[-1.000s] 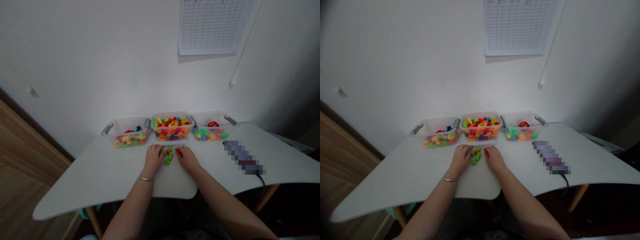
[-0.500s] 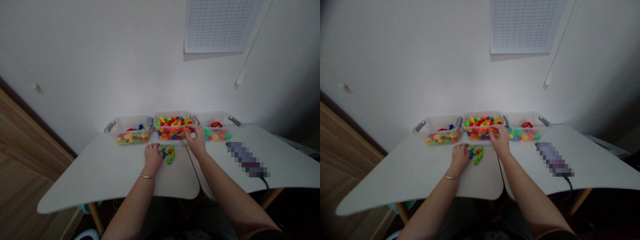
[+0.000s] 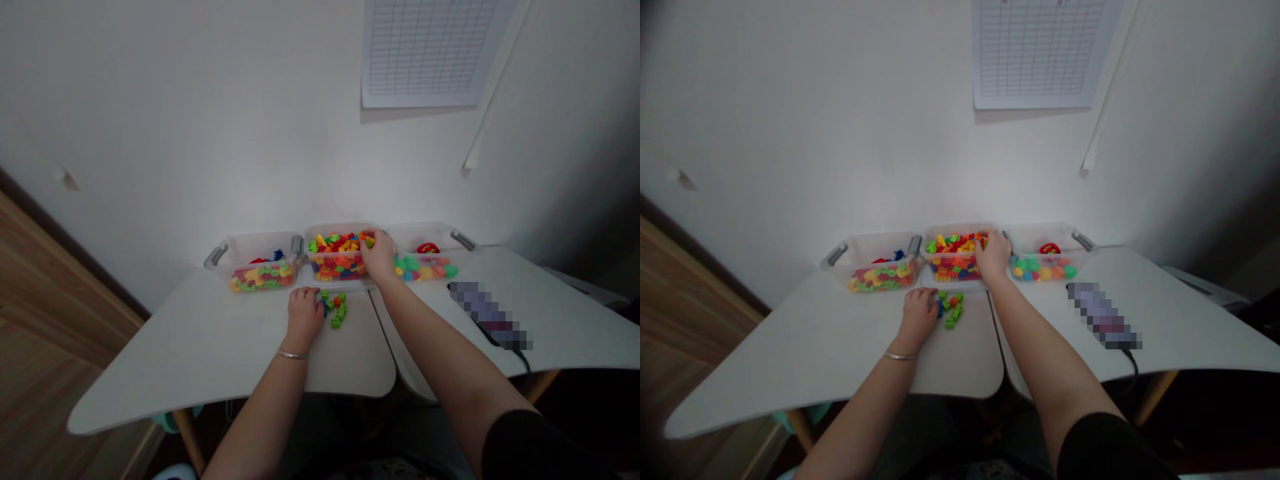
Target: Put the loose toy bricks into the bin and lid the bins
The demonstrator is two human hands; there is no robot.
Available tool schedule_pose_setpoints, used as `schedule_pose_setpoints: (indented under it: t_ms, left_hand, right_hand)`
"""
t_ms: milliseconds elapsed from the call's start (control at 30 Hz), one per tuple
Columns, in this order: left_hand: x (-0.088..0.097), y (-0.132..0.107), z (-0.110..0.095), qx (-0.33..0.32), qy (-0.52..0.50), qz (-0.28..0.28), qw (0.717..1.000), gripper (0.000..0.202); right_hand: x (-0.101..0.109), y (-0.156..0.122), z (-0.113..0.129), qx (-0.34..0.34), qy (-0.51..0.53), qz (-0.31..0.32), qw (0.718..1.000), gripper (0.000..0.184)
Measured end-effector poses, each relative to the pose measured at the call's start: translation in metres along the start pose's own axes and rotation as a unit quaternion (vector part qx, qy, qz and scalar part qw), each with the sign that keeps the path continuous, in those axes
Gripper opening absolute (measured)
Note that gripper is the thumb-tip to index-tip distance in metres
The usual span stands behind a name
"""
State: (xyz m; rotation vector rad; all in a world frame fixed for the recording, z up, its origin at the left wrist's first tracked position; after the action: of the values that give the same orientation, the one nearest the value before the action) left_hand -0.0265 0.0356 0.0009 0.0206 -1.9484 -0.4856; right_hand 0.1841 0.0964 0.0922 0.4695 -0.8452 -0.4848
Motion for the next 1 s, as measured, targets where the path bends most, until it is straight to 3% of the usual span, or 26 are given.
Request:
schedule_pose_setpoints:
  t_ms: [300, 400, 533, 633, 733, 1000]
  left_hand:
    - [-0.003, 0.002, 0.002, 0.0, -0.011, -0.001, 1.0, 0.031]
    - [-0.005, 0.002, 0.003, -0.004, -0.016, -0.005, 1.0, 0.03]
    - [-0.007, 0.003, 0.004, -0.005, -0.014, -0.018, 1.0, 0.03]
    - [-0.007, 0.003, 0.004, -0.009, -0.016, -0.025, 1.0, 0.031]
    - [-0.007, 0.003, 0.004, -0.012, -0.017, -0.02, 1.0, 0.028]
    - [-0.006, 0.003, 0.003, -0.01, -0.022, -0.003, 1.0, 0.023]
  right_hand:
    - [0.002, -0.001, 0.002, -0.017, -0.064, 0.062, 0.996, 0.027]
    - [0.003, -0.012, 0.005, 0.046, -0.054, 0.027, 0.997, 0.035]
    - [0.001, -0.049, 0.006, 0.185, -0.003, -0.029, 0.982, 0.039]
    - [-0.009, -0.08, 0.001, 0.252, 0.026, 0.032, 0.967, 0.036]
    - [-0.021, -0.1, -0.009, 0.262, 0.029, 0.099, 0.959, 0.037]
    - [-0.042, -0.106, -0.028, 0.252, 0.025, 0.218, 0.943, 0.04]
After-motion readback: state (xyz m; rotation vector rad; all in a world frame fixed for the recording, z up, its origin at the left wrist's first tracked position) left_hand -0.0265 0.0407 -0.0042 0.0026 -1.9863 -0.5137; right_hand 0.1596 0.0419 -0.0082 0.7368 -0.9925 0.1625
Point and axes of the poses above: each hand's wrist, its own y-axis towards the middle knuckle, its own x-axis out of the back of the hand, z = x × y, the point moved 2 cm from there along y, towards the middle knuckle, and after that the axes turned 10 degrees about z, right-handed, at the moved point
